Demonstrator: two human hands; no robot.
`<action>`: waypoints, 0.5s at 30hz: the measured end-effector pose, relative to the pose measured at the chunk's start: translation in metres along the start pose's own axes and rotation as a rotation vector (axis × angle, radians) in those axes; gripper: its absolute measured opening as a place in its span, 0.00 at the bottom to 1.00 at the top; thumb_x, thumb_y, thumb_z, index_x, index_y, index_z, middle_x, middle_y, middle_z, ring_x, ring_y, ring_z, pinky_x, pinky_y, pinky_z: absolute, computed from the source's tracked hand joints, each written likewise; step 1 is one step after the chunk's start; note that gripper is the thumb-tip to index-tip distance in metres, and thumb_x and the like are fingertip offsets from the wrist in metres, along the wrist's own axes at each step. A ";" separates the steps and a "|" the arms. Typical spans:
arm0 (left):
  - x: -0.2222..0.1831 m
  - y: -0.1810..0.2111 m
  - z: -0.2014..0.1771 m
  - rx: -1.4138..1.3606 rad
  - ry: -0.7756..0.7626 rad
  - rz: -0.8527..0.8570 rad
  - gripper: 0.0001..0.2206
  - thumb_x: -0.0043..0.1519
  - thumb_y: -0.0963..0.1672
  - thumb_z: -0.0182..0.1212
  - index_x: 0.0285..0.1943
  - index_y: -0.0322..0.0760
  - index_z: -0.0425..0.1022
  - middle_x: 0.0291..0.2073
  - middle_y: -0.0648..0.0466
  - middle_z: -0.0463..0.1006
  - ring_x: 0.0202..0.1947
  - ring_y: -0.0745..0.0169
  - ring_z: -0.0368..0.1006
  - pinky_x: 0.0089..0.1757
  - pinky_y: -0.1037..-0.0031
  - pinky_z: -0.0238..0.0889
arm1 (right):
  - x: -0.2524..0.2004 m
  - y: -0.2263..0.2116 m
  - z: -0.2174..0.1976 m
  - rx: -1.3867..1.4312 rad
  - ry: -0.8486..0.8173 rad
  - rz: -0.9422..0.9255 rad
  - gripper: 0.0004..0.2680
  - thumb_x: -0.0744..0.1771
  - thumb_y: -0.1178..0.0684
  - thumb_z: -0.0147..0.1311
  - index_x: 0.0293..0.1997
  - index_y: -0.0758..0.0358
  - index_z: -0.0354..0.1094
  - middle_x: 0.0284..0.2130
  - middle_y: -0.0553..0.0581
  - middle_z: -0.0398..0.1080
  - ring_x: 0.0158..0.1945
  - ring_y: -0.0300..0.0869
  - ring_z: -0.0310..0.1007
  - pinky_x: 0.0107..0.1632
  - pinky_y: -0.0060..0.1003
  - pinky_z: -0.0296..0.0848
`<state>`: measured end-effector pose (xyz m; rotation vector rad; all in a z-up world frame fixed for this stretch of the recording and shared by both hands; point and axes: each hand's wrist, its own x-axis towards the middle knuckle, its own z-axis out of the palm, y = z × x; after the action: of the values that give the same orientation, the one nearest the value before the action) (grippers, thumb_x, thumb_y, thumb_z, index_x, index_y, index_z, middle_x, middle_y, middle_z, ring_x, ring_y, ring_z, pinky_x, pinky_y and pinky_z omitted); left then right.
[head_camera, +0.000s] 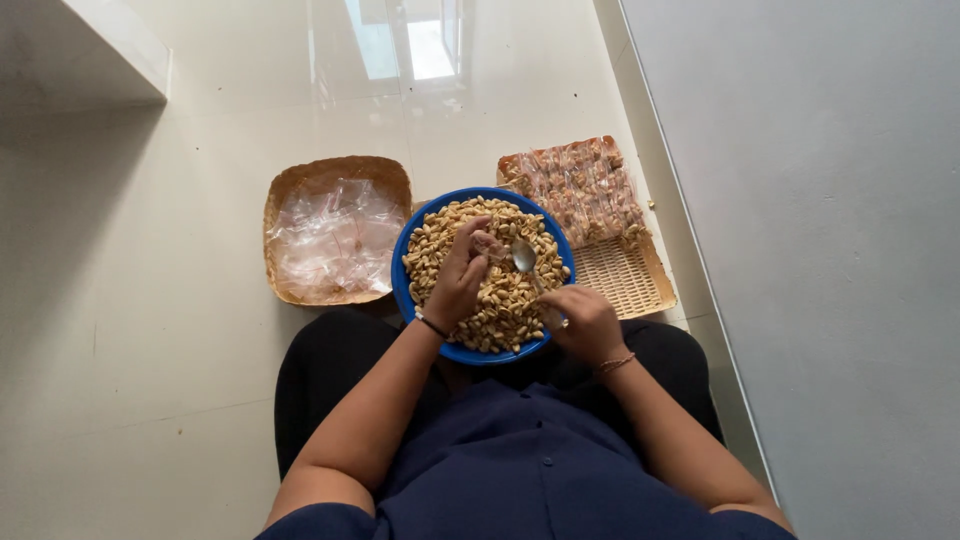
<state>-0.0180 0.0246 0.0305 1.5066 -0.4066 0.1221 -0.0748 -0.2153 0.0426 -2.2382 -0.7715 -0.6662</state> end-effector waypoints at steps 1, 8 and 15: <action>-0.001 0.006 0.000 -0.015 -0.022 -0.012 0.25 0.65 0.42 0.42 0.74 0.38 0.57 0.47 0.39 0.77 0.39 0.54 0.72 0.41 0.59 0.69 | -0.008 -0.002 0.009 0.000 -0.070 -0.047 0.07 0.62 0.58 0.63 0.43 0.58 0.77 0.33 0.59 0.78 0.40 0.54 0.79 0.44 0.48 0.77; -0.005 0.025 0.001 -0.086 0.035 -0.062 0.23 0.64 0.36 0.48 0.70 0.40 0.63 0.39 0.45 0.81 0.34 0.62 0.74 0.36 0.73 0.68 | -0.025 0.000 0.016 -0.125 -0.397 -0.124 0.09 0.62 0.57 0.57 0.43 0.52 0.74 0.34 0.51 0.76 0.44 0.47 0.76 0.46 0.41 0.72; -0.014 0.028 0.014 -0.015 0.080 -0.139 0.22 0.61 0.35 0.51 0.65 0.42 0.66 0.34 0.47 0.83 0.28 0.65 0.72 0.32 0.77 0.64 | 0.017 -0.011 0.019 0.377 -0.221 0.460 0.08 0.65 0.56 0.59 0.48 0.52 0.78 0.33 0.53 0.78 0.40 0.48 0.79 0.43 0.42 0.77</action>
<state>-0.0431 0.0149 0.0526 1.5051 -0.2369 0.0693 -0.0657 -0.1885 0.0460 -2.0472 -0.4125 -0.0454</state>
